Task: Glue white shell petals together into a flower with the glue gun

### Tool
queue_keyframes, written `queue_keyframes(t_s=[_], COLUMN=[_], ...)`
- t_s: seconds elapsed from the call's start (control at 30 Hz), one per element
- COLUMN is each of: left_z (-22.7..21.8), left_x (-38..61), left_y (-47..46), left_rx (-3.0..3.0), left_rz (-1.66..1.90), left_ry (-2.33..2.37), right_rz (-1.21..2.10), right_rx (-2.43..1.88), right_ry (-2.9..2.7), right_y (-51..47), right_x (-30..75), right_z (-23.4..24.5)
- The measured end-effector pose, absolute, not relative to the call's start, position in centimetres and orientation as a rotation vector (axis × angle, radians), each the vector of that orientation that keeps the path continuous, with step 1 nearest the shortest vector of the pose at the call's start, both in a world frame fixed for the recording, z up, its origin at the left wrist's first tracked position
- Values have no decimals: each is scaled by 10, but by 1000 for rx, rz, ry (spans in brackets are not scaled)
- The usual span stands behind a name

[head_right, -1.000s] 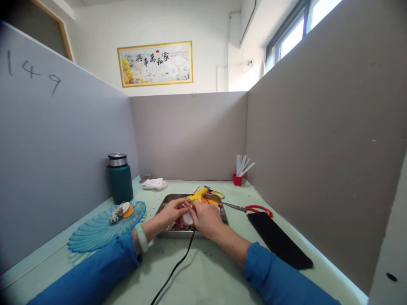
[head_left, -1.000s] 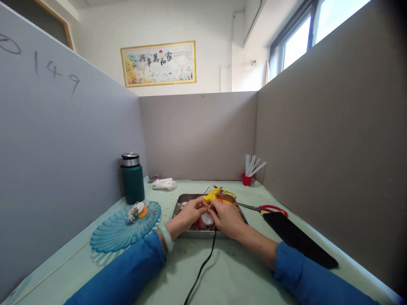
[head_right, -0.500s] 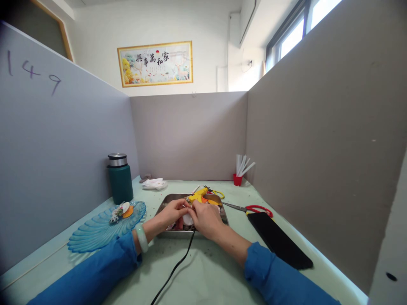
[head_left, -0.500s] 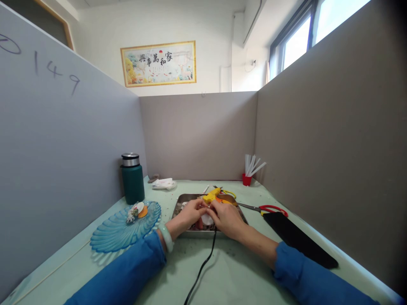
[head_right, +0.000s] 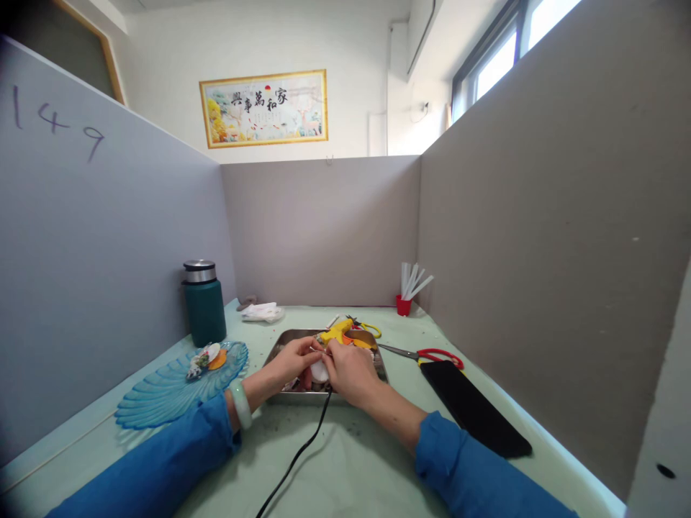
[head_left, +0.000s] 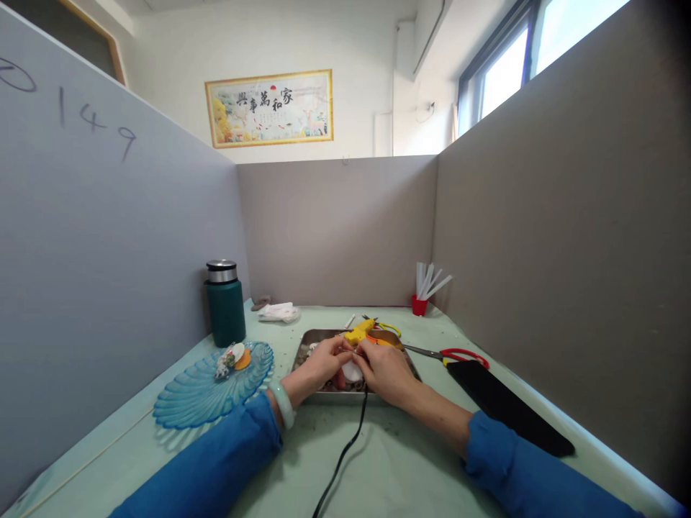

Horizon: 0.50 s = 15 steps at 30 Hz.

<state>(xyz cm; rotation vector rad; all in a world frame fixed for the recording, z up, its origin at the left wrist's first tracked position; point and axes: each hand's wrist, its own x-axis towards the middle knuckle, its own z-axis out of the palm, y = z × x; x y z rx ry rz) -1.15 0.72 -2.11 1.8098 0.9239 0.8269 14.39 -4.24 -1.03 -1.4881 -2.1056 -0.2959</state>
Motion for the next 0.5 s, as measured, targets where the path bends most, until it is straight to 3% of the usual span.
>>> queue_keyframes(t_s=[0.5], left_z=[-21], left_x=[-12], left_y=[8], left_rx=[1808], left_rz=[851], left_ry=[867], right_rz=[-300], right_rx=[-1519], right_ry=[-2085], right_y=[-43], right_x=[142], right_z=[-9])
